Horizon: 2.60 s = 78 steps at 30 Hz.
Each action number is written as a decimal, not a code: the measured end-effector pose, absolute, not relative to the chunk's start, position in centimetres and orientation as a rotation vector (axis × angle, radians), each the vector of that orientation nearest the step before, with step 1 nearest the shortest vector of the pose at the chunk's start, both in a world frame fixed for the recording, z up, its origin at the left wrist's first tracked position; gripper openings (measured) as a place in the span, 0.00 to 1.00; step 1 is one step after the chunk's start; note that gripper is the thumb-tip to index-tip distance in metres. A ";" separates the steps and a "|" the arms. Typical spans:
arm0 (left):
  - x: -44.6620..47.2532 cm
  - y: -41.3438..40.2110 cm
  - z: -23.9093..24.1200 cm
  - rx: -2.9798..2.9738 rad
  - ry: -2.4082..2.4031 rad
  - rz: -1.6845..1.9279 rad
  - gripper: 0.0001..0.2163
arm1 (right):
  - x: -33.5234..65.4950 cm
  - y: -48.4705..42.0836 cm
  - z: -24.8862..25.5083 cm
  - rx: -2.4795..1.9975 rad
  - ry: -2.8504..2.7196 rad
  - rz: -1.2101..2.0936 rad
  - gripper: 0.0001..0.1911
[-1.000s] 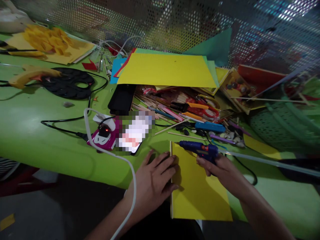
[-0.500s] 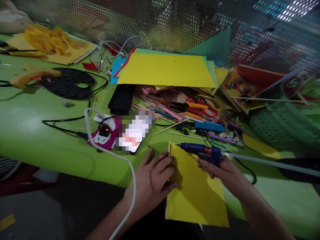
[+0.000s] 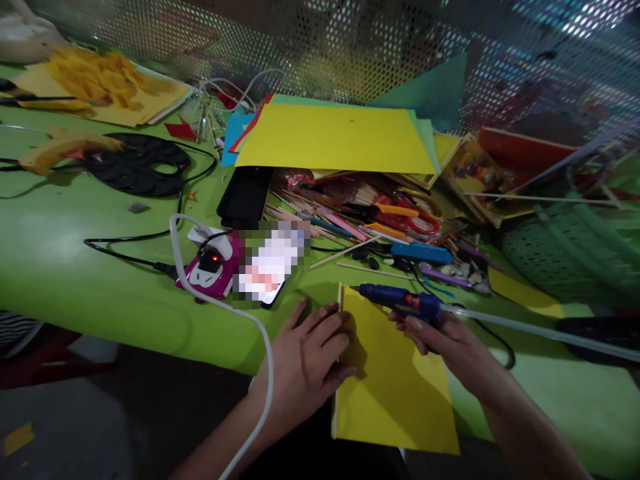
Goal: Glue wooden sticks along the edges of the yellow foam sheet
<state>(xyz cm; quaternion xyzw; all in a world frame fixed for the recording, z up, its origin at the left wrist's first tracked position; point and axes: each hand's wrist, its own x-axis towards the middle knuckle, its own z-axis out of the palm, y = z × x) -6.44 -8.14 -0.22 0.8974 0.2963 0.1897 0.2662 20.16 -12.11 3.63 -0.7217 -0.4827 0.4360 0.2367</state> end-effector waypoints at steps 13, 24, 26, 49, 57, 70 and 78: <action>-6.4 -8.1 -0.3 2.423 0.804 0.519 0.11 | 19.8 -12.0 3.9 -2.056 -1.450 1.092 0.24; -6.4 -8.2 -0.1 2.425 0.805 0.533 0.11 | 19.6 -11.9 3.9 -2.061 -1.465 1.100 0.22; -6.4 -8.1 -0.1 2.424 0.805 0.532 0.11 | 20.0 -12.1 3.9 -2.075 -1.482 1.078 0.23; -6.4 -8.1 -0.2 2.417 0.798 0.516 0.10 | 21.1 -12.8 4.0 -2.083 -1.501 1.048 0.24; -6.4 -8.1 -0.1 2.431 0.809 0.527 0.10 | 20.1 -11.9 3.8 -2.042 -1.471 1.056 0.22; -6.4 -8.1 -0.2 2.420 0.804 0.526 0.11 | 21.1 -12.9 4.1 -2.141 -1.538 1.010 0.28; -6.5 -8.1 -0.2 2.425 0.799 0.512 0.11 | 20.3 -12.4 3.9 -2.098 -1.510 1.050 0.25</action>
